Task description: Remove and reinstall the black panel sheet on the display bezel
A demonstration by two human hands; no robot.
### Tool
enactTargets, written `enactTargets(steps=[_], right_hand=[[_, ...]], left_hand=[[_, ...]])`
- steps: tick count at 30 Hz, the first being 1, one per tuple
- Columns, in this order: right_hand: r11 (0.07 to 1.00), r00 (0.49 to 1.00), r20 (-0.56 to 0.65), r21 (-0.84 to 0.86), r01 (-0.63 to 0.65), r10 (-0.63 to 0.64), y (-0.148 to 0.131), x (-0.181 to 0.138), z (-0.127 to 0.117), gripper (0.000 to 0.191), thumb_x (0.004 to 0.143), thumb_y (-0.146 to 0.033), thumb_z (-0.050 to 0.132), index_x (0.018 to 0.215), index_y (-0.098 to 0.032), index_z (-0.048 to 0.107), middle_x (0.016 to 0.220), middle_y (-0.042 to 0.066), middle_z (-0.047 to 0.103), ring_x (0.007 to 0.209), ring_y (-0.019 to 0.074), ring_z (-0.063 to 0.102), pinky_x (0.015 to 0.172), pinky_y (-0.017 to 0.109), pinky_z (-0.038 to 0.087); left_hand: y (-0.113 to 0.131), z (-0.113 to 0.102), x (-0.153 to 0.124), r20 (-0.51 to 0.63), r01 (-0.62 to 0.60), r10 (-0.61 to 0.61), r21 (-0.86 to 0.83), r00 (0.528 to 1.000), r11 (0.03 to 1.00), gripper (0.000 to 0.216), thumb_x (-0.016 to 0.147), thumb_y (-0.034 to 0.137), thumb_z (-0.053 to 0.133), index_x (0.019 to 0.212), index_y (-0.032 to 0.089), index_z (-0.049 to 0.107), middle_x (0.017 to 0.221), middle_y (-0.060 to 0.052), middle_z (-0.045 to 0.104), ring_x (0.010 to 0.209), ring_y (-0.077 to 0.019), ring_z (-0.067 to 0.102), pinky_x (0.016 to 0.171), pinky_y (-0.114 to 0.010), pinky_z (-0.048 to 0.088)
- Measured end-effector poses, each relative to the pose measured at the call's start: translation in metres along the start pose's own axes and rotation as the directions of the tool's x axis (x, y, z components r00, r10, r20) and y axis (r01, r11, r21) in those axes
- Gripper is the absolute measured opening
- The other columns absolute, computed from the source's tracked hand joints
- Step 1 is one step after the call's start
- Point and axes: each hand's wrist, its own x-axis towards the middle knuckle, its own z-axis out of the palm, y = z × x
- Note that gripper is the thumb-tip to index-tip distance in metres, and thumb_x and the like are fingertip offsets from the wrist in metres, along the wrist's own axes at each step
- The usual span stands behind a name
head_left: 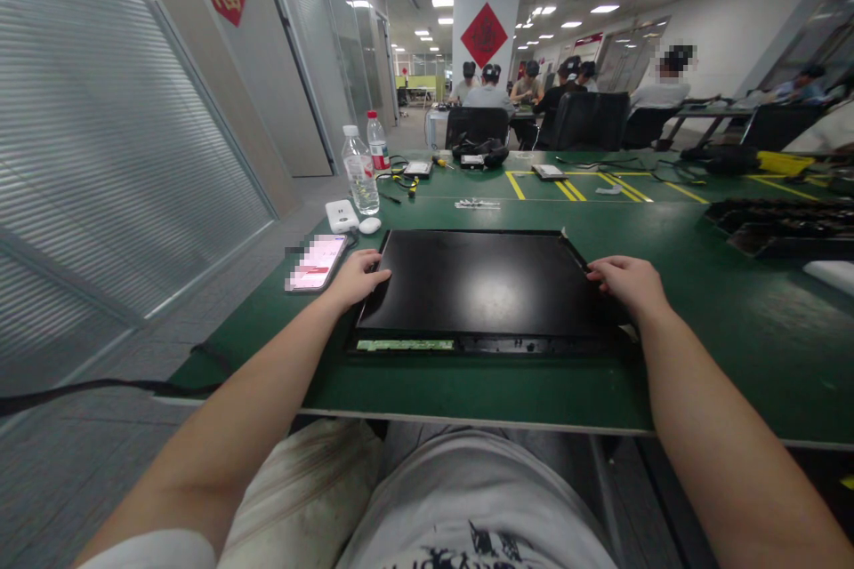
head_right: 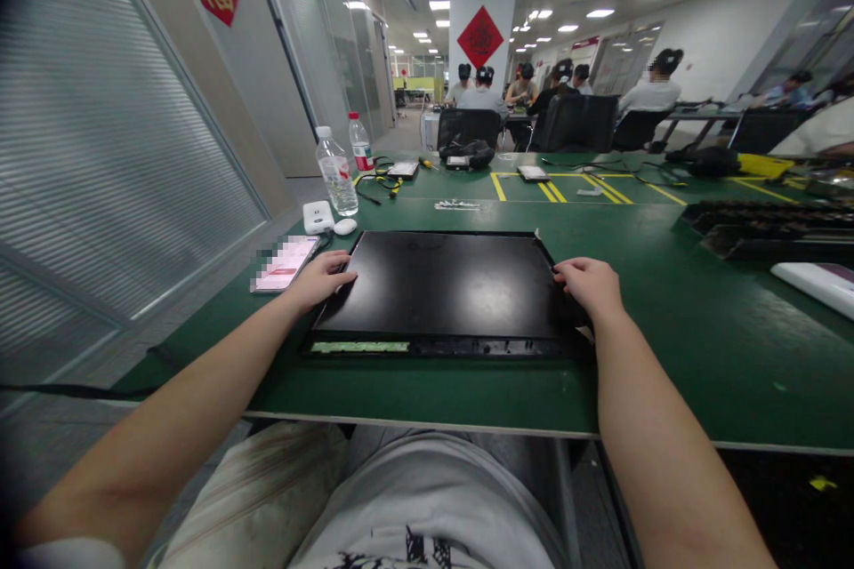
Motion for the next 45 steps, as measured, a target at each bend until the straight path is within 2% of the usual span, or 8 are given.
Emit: enactTargets(steps=[3, 8, 15, 24, 33, 39, 45], right_hand=[[1.000, 1.000, -0.013, 0.015, 0.014, -0.014, 0.002, 0.001, 0.001, 0.019, 0.077, -0.033, 0.069, 0.086, -0.020, 0.080, 0.084, 0.008, 0.080, 0.058, 0.0170, 0.065, 0.063, 0.031, 0.055], [1.000, 1.000, -0.011, 0.027, 0.012, -0.012, 0.002, 0.001, 0.000, 0.017, 0.077, -0.032, 0.069, 0.084, -0.020, 0.079, 0.084, 0.008, 0.080, 0.057, 0.0167, 0.064, 0.060, 0.030, 0.054], [1.000, 1.000, -0.013, 0.016, 0.016, -0.016, 0.000, -0.001, 0.000, 0.018, 0.077, -0.030, 0.068, 0.084, -0.019, 0.080, 0.084, 0.007, 0.080, 0.057, 0.0154, 0.063, 0.059, 0.028, 0.052], [0.999, 1.000, 0.002, 0.031, -0.010, 0.010, -0.002, -0.003, -0.001, 0.018, 0.078, -0.030, 0.067, 0.086, -0.020, 0.080, 0.086, 0.008, 0.080, 0.058, 0.0151, 0.063, 0.060, 0.029, 0.051], [1.000, 1.000, -0.010, -0.012, -0.023, 0.023, -0.013, -0.011, -0.005, 0.014, 0.079, -0.029, 0.068, 0.082, -0.020, 0.079, 0.082, 0.006, 0.079, 0.058, 0.0156, 0.063, 0.065, 0.031, 0.052], [0.999, 0.999, 0.005, -0.011, -0.043, 0.043, -0.011, -0.009, -0.005, 0.014, 0.080, -0.028, 0.067, 0.082, -0.020, 0.079, 0.086, 0.006, 0.080, 0.058, 0.0151, 0.063, 0.065, 0.031, 0.052], [1.000, 1.000, -0.003, -0.003, -0.019, 0.019, -0.008, -0.006, -0.004, 0.015, 0.078, -0.028, 0.068, 0.082, -0.020, 0.079, 0.084, 0.007, 0.080, 0.059, 0.0163, 0.063, 0.062, 0.031, 0.051]], left_hand=[[0.001, -0.001, 0.001, -0.049, -0.039, 0.038, -0.019, 0.998, 0.999, 0.044, 0.072, 0.045, 0.076, 0.107, 0.017, 0.080, 0.150, -0.015, 0.057, 0.139, -0.0368, 0.056, 0.117, -0.049, 0.047], [0.004, -0.003, 0.001, -0.049, -0.109, 0.108, -0.026, 0.993, 0.994, 0.041, 0.078, 0.044, 0.071, 0.109, 0.018, 0.079, 0.151, -0.014, 0.056, 0.145, -0.0359, 0.050, 0.120, -0.050, 0.044], [0.004, -0.002, -0.001, -0.011, -0.071, 0.071, 0.017, 0.997, 0.997, 0.040, 0.079, 0.042, 0.073, 0.111, 0.019, 0.079, 0.157, -0.013, 0.052, 0.142, -0.0354, 0.053, 0.120, -0.049, 0.045], [0.004, -0.004, -0.001, 0.001, -0.055, 0.055, 0.065, 0.998, 0.996, 0.046, 0.079, 0.043, 0.073, 0.116, 0.016, 0.079, 0.160, -0.015, 0.049, 0.144, -0.0374, 0.052, 0.124, -0.050, 0.039], [0.004, -0.004, -0.001, 0.005, -0.052, 0.052, 0.113, 0.999, 0.992, 0.047, 0.078, 0.045, 0.074, 0.116, 0.018, 0.079, 0.158, -0.015, 0.052, 0.143, -0.0384, 0.053, 0.123, -0.052, 0.040], [0.002, -0.004, -0.001, 0.007, -0.036, 0.035, 0.110, 0.999, 0.993, 0.050, 0.079, 0.045, 0.073, 0.119, 0.015, 0.077, 0.161, -0.018, 0.046, 0.148, -0.0376, 0.048, 0.124, -0.050, 0.038], [-0.003, -0.005, -0.001, 0.025, -0.041, 0.038, 0.155, 0.999, 0.987, 0.050, 0.076, 0.048, 0.076, 0.116, 0.019, 0.078, 0.159, -0.014, 0.049, 0.149, -0.0385, 0.046, 0.127, -0.051, 0.034]])
